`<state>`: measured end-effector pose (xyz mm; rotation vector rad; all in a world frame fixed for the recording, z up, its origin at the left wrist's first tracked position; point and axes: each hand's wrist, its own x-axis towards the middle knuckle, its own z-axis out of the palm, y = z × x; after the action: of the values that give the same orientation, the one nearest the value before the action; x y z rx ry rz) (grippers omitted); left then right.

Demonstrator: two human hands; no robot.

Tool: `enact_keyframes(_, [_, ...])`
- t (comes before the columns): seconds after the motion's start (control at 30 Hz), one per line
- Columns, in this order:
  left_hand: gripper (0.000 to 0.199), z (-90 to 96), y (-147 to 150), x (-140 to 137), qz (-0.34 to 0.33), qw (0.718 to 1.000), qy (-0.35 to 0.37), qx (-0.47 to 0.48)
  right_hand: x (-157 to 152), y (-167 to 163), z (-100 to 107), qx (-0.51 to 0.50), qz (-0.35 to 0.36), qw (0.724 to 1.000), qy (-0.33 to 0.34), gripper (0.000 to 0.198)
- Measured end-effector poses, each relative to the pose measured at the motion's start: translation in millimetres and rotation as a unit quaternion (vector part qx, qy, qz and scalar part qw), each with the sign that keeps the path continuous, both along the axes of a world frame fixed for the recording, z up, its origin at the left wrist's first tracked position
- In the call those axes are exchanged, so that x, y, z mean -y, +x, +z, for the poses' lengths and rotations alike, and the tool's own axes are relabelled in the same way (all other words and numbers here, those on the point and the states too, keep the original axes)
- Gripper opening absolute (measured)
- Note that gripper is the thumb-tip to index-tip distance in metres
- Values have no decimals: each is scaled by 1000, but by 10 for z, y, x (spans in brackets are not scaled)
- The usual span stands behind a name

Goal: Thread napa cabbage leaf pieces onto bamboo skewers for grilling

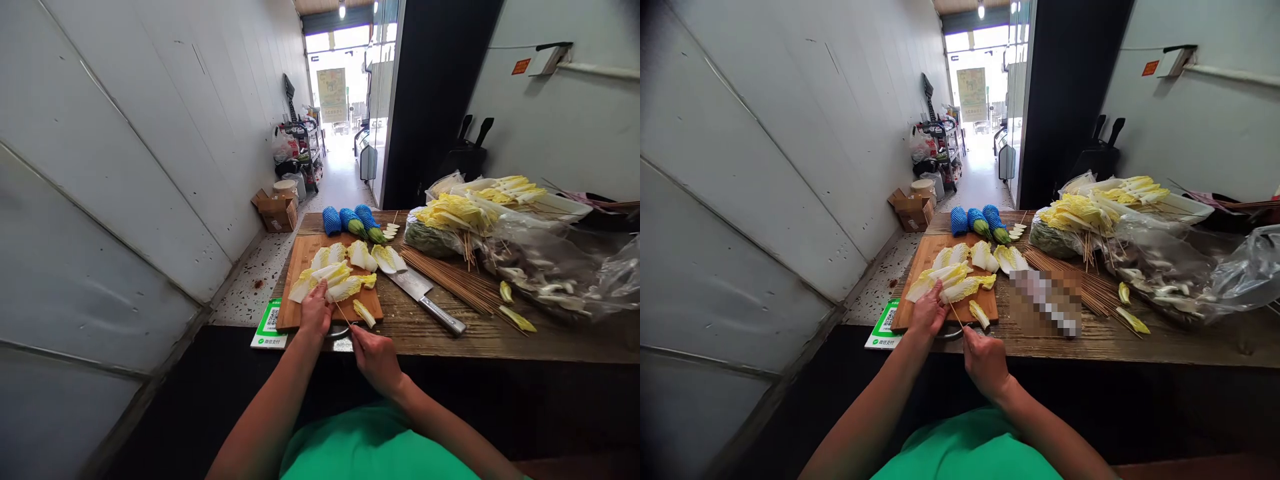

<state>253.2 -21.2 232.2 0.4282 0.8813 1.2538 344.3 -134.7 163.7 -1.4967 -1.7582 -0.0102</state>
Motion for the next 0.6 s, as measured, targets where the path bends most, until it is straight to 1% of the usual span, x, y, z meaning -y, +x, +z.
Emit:
enact_keyframes(0.1, [8, -34, -4, 115, -29, 999, -34, -7, -11, -10, 11, -5, 0, 1000, 10, 29])
enact_keyframes(0.23, [9, -58, 6, 152, -52, 997, -64, 3, -11, -15, 17, -8, 4, 1000, 7, 29])
enact_keyframes(0.5, [11, -52, -12, 162, -77, 995, -68, 14, -14, -29, 43, -13, 3, 1000, -1, 29])
enact_keyframes(0.6, [13, -43, -44, 170, -85, 995, -56, 14, -5, -20, 49, -20, 9, 1000, 9, 29])
